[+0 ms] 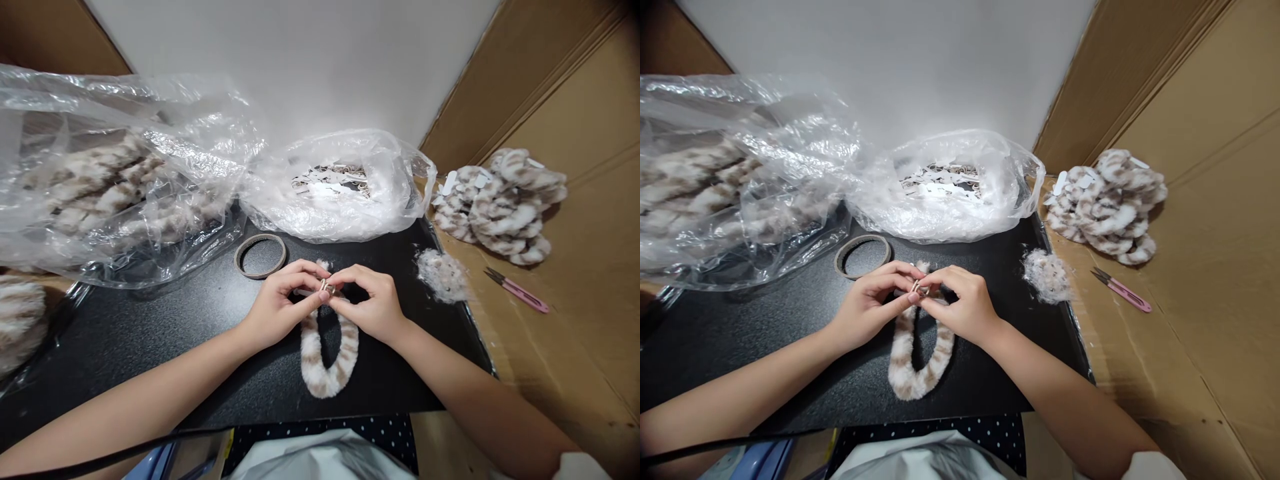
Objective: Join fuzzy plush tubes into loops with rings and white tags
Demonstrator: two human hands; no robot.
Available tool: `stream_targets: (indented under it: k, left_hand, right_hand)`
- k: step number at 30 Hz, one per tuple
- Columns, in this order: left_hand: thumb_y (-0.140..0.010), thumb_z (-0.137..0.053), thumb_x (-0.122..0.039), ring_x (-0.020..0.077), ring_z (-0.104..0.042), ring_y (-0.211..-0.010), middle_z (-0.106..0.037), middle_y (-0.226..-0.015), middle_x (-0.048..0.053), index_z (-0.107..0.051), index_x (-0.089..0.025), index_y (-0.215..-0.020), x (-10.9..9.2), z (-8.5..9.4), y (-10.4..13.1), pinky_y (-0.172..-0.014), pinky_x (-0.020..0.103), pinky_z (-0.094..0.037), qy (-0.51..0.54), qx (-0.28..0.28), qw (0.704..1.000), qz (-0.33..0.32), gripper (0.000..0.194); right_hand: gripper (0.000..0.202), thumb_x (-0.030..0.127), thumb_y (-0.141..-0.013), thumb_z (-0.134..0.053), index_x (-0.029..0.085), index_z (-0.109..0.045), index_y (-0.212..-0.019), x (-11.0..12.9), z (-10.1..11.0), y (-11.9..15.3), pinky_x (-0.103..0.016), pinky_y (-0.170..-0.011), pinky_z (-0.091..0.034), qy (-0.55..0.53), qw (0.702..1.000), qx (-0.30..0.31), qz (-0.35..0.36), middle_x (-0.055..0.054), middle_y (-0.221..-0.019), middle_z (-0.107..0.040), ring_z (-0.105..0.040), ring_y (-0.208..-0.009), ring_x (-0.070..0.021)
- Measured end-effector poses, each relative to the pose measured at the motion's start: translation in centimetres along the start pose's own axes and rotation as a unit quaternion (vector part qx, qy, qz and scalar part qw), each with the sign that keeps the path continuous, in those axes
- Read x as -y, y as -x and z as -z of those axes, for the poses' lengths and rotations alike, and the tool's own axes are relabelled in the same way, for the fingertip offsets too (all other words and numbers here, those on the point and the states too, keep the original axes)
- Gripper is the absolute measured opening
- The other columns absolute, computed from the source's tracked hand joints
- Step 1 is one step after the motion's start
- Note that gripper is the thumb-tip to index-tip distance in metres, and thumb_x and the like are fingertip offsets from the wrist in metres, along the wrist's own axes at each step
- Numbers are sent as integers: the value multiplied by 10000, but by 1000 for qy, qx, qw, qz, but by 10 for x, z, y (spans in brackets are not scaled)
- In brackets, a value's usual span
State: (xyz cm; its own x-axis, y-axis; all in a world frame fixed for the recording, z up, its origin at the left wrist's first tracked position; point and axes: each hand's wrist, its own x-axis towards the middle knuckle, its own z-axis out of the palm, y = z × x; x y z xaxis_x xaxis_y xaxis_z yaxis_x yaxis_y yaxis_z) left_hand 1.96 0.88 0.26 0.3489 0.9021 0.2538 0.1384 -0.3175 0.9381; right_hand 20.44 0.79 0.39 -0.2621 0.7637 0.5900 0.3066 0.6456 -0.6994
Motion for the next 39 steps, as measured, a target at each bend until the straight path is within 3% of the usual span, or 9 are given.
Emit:
stream_targets:
  k: [8,19,34,39]
  left_hand:
    - [-861,-664,-254,158,-645,-902,-661,-988,60,-733,-190,-792,2,2,0,-775,261,-515,8,0,1000,12,117]
    - [-867,-655,-263,157,-641,-901,-669,-972,64,-752,-190,-789,0,2,0,-784,261,-513,-26,-4,1000,-2,144]
    - [-871,-646,-315,182,-647,-909,-677,-976,80,-743,-186,-770,0,1,-1,-752,275,-524,-35,-14,999,10,190]
    - [-892,-618,-303,174,-641,-923,-671,-976,74,-736,-186,-793,-2,1,-1,-828,287,-507,-35,-20,999,4,193]
  right_hand:
    - [88,177,-813,-698,189,-654,-888,-3,-1,1,-336,-707,-520,86,993,6,83,-50,-799,-745,-689,-719,-179]
    - [56,193,-785,-720,171,-704,-834,-4,-2,2,-290,-610,-551,36,997,-11,68,-46,-691,-729,-677,-616,-162]
    - [141,238,-820,-722,182,-741,-948,-8,-3,2,-334,-716,-600,48,996,3,76,-62,-762,-758,-725,-728,-210]
    - [156,237,-830,-716,174,-727,-973,-8,-3,3,-317,-716,-592,41,996,6,80,-65,-794,-764,-720,-720,-196]
